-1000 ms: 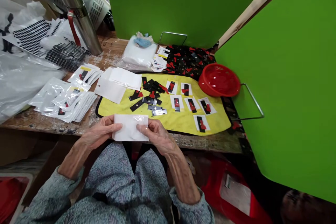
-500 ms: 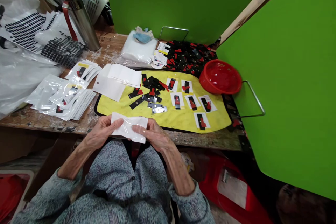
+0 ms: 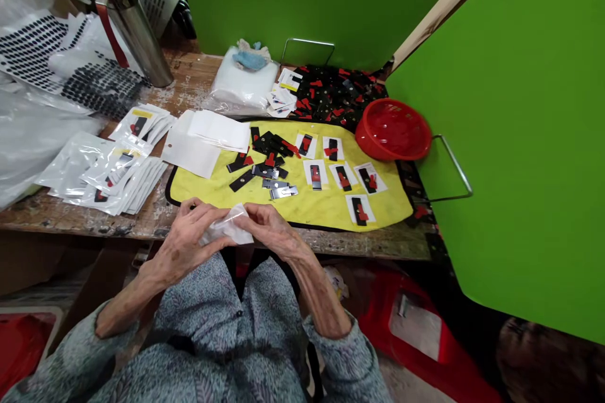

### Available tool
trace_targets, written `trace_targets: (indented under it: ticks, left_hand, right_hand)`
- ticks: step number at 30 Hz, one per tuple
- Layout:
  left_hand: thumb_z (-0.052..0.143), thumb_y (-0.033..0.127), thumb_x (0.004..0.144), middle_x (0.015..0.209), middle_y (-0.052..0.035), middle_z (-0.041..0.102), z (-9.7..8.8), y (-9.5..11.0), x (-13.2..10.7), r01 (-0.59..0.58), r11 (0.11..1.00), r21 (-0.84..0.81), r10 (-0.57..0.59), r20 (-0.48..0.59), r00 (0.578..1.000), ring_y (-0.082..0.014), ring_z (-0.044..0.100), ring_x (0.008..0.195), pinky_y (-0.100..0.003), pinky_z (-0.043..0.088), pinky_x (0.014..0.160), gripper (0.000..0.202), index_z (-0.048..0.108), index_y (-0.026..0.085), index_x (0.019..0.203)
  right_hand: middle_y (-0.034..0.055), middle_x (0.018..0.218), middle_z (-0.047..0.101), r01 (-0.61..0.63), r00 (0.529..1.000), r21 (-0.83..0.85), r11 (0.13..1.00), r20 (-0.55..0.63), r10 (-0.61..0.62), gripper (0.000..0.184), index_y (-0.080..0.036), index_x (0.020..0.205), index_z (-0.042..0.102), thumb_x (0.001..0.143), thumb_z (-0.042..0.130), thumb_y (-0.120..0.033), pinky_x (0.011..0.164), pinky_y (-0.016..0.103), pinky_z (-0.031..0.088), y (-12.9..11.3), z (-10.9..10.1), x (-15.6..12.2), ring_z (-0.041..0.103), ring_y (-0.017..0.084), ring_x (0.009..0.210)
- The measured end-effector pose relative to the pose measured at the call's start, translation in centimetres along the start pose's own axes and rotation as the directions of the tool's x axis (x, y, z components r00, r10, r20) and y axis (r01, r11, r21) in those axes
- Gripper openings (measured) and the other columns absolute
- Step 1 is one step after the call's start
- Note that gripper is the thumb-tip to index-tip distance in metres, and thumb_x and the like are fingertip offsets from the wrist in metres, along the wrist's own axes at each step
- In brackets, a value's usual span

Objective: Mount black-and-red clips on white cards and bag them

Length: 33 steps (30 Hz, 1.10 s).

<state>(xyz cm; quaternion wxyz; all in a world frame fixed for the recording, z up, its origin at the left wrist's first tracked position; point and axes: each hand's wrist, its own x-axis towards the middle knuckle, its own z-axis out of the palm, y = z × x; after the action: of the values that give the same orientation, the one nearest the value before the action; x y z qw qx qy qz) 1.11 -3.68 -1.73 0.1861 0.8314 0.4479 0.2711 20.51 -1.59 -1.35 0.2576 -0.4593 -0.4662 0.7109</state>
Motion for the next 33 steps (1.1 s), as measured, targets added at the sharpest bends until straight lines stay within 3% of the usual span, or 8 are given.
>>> trace_targets:
  ticks: [3,6,9,13,19,26,31,33]
  left_hand:
    - [0.065,0.032,0.087,0.084,-0.0037,0.071,0.0,-0.6,-0.3,0.036,0.999,-0.041,-0.038,-0.063,0.997,-0.0195,0.062,0.077,-0.037,0.04,0.084,0.023,0.063,0.019,0.105]
    - [0.064,0.029,0.087,0.084,-0.0034,0.072,0.1,-1.1,-0.6,0.05,0.997,-0.063,-0.057,-0.112,0.992,-0.0183,0.061,0.074,-0.036,0.04,0.083,0.019,0.063,0.019,0.103]
    - [0.064,0.03,0.087,0.085,-0.0032,0.072,0.4,-1.6,-0.9,0.061,0.997,-0.046,-0.065,-0.101,0.993,-0.0184,0.06,0.074,-0.036,0.041,0.084,0.02,0.063,0.02,0.104]
    - [0.063,0.03,0.087,0.091,-0.0045,0.073,0.6,-1.9,-1.1,0.038,0.999,-0.015,-0.039,-0.097,0.995,-0.0193,0.06,0.077,-0.037,0.041,0.085,0.022,0.061,0.02,0.107]
    - [0.063,0.035,0.088,0.093,-0.005,0.074,0.6,-1.8,-1.3,0.024,0.999,0.039,-0.019,-0.13,0.991,-0.0196,0.061,0.075,-0.037,0.042,0.084,0.028,0.059,0.02,0.111]
    - [0.063,0.035,0.089,0.093,-0.0056,0.073,0.9,-1.7,-0.8,-0.022,0.999,0.026,0.025,-0.16,0.987,-0.0192,0.061,0.076,-0.037,0.041,0.084,0.03,0.057,0.017,0.113]
    - [0.064,0.031,0.089,0.086,-0.0035,0.073,0.7,-1.3,-0.6,-0.024,1.0,-0.003,0.023,-0.181,0.983,-0.0176,0.061,0.071,-0.035,0.041,0.082,0.023,0.058,0.017,0.107]
    - [0.065,0.029,0.088,0.083,-0.0025,0.073,0.6,-1.3,-0.6,-0.013,1.0,-0.018,0.009,-0.181,0.983,-0.017,0.061,0.07,-0.034,0.041,0.081,0.02,0.059,0.018,0.104]
  right_hand:
    - [0.0009,0.078,0.064,0.063,0.958,-0.191,0.98,-0.264,-0.113,0.029,-0.018,0.088,0.061,0.086,0.058,-0.047,0.066,0.026,0.045,0.7,-2.1,-0.9,0.057,0.013,0.067]
    - [0.0067,0.086,0.065,-0.026,0.751,-0.559,0.829,-0.558,-0.352,0.02,-0.018,0.091,0.06,0.09,0.049,-0.035,0.075,0.033,0.046,1.9,-5.3,-1.7,0.059,0.018,0.077]
    - [0.0125,0.092,0.063,-0.292,0.55,-0.751,0.592,-0.638,-0.539,0.023,-0.017,0.093,0.062,0.091,0.04,-0.024,0.08,0.038,0.045,2.7,-8.0,-1.5,0.057,0.023,0.084]
    - [0.0176,0.098,0.061,-0.528,0.447,-0.729,0.435,-0.674,-0.588,0.028,-0.013,0.098,0.063,0.095,0.039,-0.027,0.085,0.043,0.041,2.9,-9.5,0.3,0.054,0.029,0.096]
    - [0.0201,0.104,0.057,-0.59,0.421,-0.688,0.423,-0.709,-0.565,0.027,-0.012,0.096,0.06,0.092,0.049,-0.036,0.087,0.047,0.037,2.9,-10.1,1.8,0.05,0.033,0.103]
    - [0.0145,0.101,0.06,-0.51,0.37,-0.548,0.663,-0.836,-0.406,0.018,-0.017,0.089,0.053,0.077,0.057,-0.028,0.088,0.047,0.037,2.3,-11.2,2.8,0.051,0.032,0.102]
    - [0.0076,0.088,0.06,-0.4,0.418,-0.566,0.721,-0.813,-0.406,0.01,-0.02,0.086,0.048,0.077,0.05,-0.023,0.085,0.043,0.04,1.2,-10.2,2.3,0.054,0.024,0.085]
    - [0.0036,0.082,0.056,-0.245,0.495,-0.586,0.772,-0.761,-0.42,0.008,-0.021,0.083,0.046,0.078,0.052,-0.025,0.077,0.036,0.042,0.3,-9.0,0.8,0.052,0.02,0.077]
